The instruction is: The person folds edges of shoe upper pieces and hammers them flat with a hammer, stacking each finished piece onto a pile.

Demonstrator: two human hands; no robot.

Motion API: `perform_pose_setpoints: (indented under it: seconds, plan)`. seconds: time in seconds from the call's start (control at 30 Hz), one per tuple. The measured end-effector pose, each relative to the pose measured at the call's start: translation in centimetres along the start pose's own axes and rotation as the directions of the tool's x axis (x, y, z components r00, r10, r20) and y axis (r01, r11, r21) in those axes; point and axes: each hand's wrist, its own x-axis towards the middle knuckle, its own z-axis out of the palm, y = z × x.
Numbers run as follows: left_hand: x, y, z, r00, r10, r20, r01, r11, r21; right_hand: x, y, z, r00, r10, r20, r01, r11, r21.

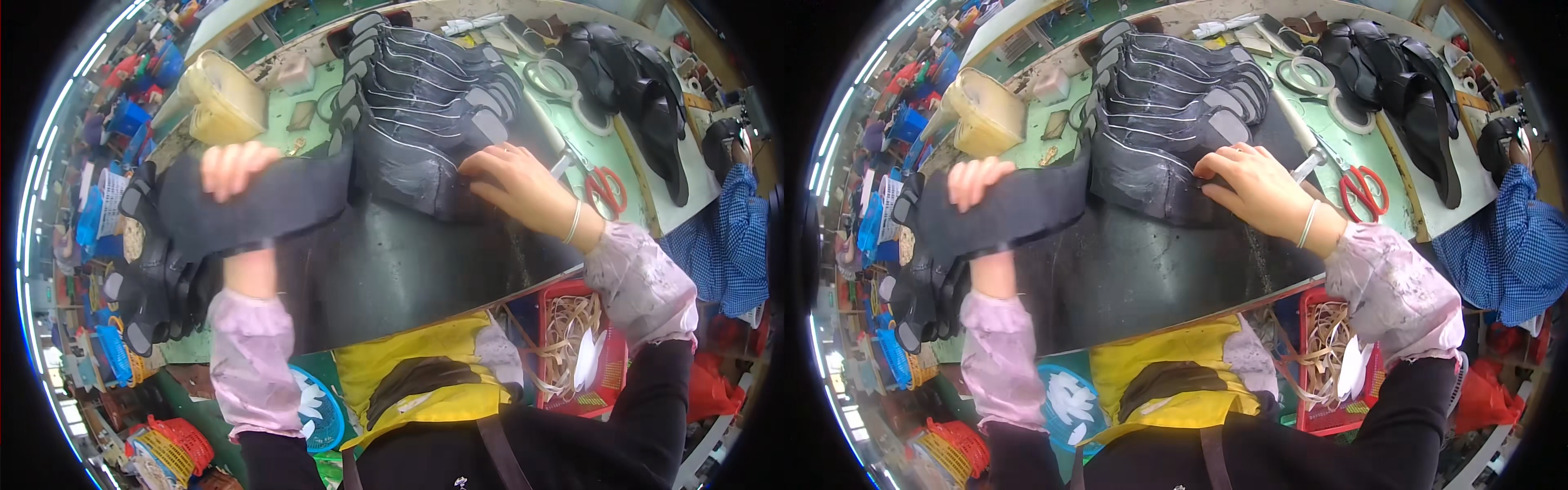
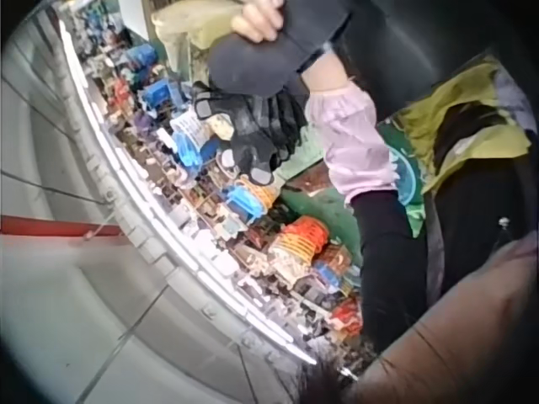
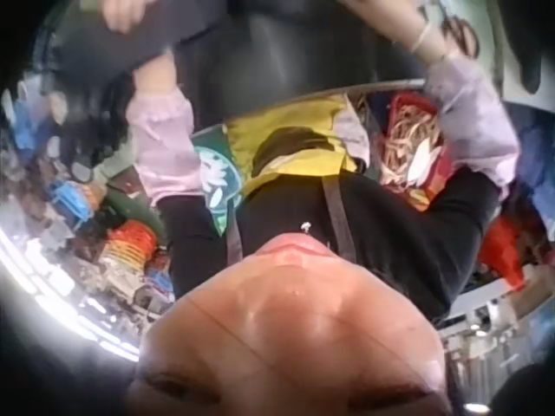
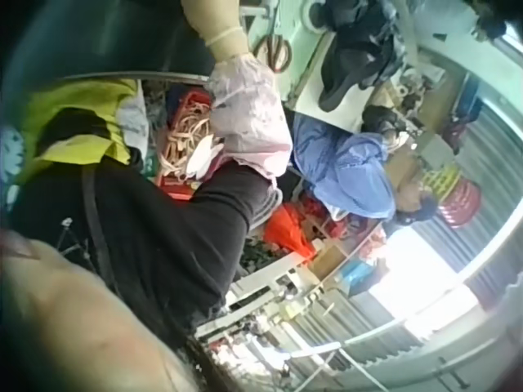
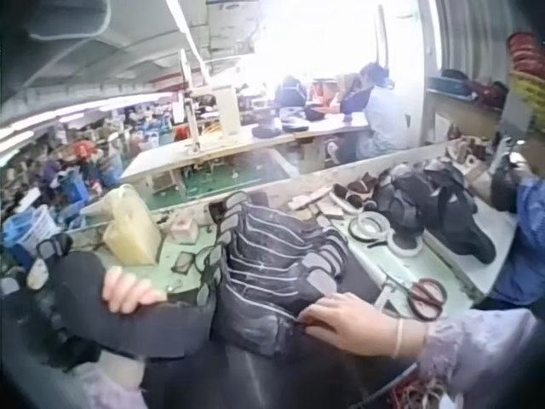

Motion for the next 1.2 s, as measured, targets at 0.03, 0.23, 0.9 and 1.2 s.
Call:
perform_pose_setpoints:
  seconds: [0.03,0.23,0.9,1.2]
  plan:
    - [-0.2,2.1,0.4,0.997,0.006,-0.077,0.002,0.995,0.097,-0.3,-0.4,0.1,1.0,0.014,-0.028,-0.014,1.0,-0.023]
    - [-1.5,8.5,6.1,0.981,0.099,-0.168,0.021,0.801,0.598,-1.1,-1.0,0.6,0.995,0.025,-0.094,-0.03,0.998,-0.058]
    - [-11.1,-10.5,8.2,0.783,-0.339,-0.522,0.461,-0.246,0.852,-11.8,-0.9,-1.1,0.685,0.656,-0.316,-0.46,0.726,0.51]
    - [-10.6,-11.7,7.5,0.861,-0.258,-0.438,0.311,-0.414,0.856,-6.9,-9.5,-0.4,0.903,0.251,0.348,-0.373,0.86,0.347]
